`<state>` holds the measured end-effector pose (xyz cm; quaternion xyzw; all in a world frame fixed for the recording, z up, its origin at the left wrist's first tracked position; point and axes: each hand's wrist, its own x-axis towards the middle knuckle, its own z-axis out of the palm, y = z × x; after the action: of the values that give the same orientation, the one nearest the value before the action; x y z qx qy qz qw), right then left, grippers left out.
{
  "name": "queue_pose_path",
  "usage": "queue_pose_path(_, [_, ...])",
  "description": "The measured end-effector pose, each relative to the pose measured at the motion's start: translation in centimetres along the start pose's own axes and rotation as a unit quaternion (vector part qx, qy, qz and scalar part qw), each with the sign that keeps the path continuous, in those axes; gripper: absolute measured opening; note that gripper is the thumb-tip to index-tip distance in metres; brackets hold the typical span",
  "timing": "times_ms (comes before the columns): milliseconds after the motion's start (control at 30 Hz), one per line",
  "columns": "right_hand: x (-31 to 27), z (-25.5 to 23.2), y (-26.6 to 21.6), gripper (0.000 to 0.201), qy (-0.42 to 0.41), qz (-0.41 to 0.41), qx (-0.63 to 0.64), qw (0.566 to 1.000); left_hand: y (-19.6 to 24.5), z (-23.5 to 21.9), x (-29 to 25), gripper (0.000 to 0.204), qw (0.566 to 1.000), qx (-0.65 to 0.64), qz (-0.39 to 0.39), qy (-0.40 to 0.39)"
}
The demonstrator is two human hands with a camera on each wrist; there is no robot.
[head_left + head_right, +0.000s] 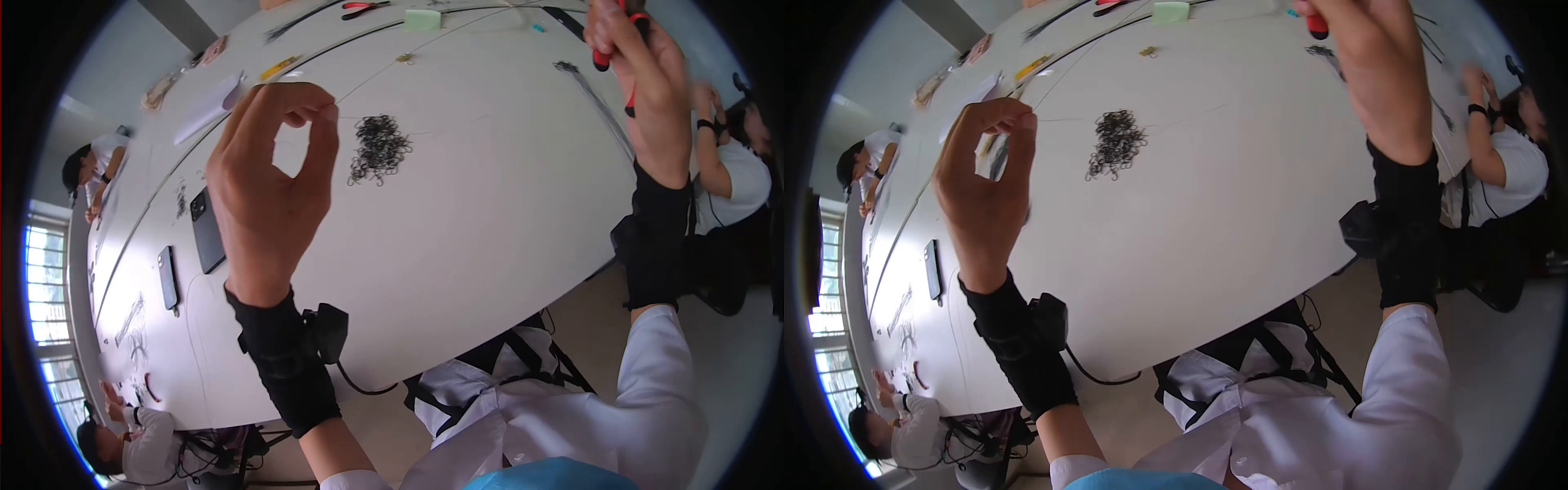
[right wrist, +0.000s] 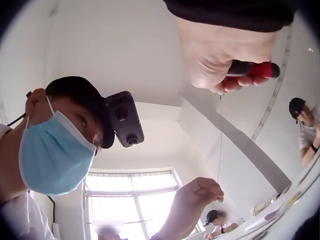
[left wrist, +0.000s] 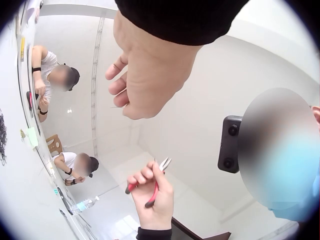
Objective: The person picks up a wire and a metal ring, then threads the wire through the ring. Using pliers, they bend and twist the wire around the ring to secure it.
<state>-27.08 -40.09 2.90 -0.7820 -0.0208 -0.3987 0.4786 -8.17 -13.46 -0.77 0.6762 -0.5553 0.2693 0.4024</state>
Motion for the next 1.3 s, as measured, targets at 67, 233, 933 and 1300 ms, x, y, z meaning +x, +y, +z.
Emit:
queue_pose_path(67, [-1.2, -5.7, -2.2, 0.024, 0.051, 0.034, -0.079, 0.995, 0.1, -0.9, 0.1, 0.007, 0.998, 0.014, -0.029, -0.051])
queue_pose_path(233, [-8.6, -20.9, -10.9, 0.024, 0.213, 0.166, -0.273, 0.923, -0.8, -4.1, -0.2, 0.011, 0.993, 0.067, -0.051, -0.079])
queue_pose_path(933, [1.3, -19.4, 15.1, 0.048, -0.152, 0.341, -0.641, 0.671, -4.0, -10.4, -2.1, 0.029, 0.963, 0.237, -0.127, -0.022])
queue_pose_path(1300, [2.4, -17.3, 26.3, 0.049, -0.031, 0.374, -0.635, 0.676, -5.9, -11.0, -1.7, 0.023, 0.959, 0.269, 0.000, -0.088])
